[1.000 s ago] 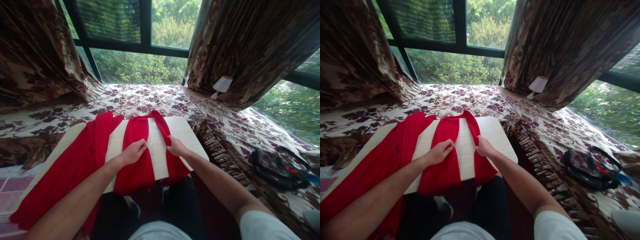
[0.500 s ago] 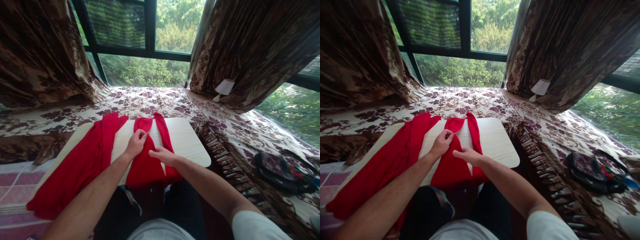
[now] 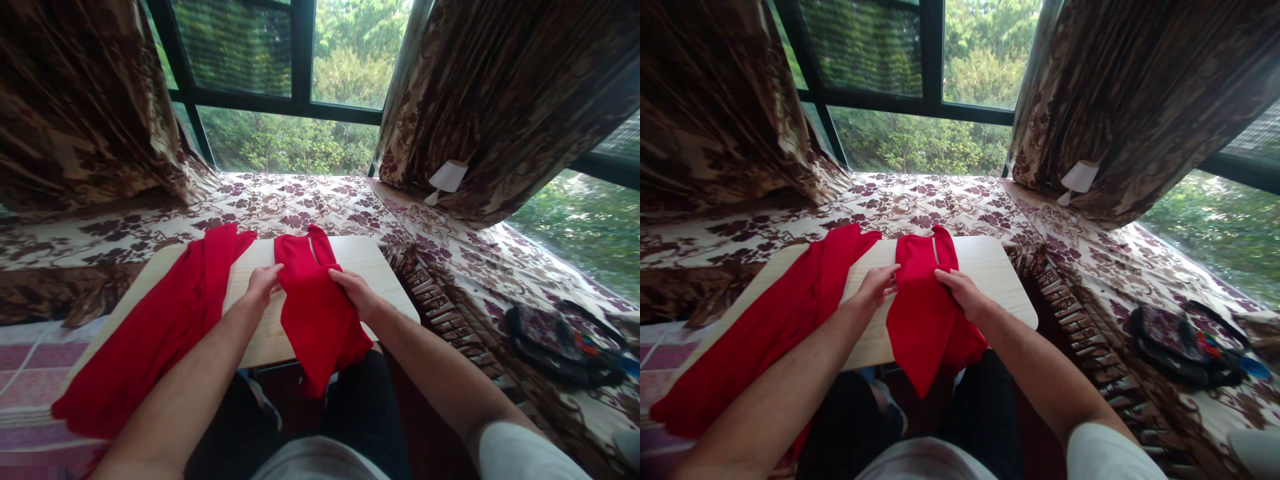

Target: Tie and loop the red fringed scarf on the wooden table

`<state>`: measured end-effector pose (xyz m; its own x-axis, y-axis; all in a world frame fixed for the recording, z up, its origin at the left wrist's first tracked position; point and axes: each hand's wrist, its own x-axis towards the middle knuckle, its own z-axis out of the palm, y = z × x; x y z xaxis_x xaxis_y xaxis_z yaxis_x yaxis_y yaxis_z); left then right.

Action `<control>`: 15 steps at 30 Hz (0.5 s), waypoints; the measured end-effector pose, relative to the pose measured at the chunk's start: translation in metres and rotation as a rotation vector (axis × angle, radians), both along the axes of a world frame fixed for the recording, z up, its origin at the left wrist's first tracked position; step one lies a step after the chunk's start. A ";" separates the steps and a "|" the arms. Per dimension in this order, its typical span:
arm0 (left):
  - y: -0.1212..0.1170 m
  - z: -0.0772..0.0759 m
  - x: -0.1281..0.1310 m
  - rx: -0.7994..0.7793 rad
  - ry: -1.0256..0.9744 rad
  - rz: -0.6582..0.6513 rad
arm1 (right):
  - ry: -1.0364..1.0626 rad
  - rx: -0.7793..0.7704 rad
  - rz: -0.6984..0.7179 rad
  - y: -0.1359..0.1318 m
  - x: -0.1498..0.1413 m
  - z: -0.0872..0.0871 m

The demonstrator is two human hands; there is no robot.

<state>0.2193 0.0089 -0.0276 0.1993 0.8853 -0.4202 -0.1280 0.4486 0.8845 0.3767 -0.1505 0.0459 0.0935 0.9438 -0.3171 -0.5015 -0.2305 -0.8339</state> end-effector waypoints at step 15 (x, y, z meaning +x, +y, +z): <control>0.027 0.011 0.031 -0.120 -0.765 0.234 | -0.190 0.080 0.200 -0.016 0.068 0.058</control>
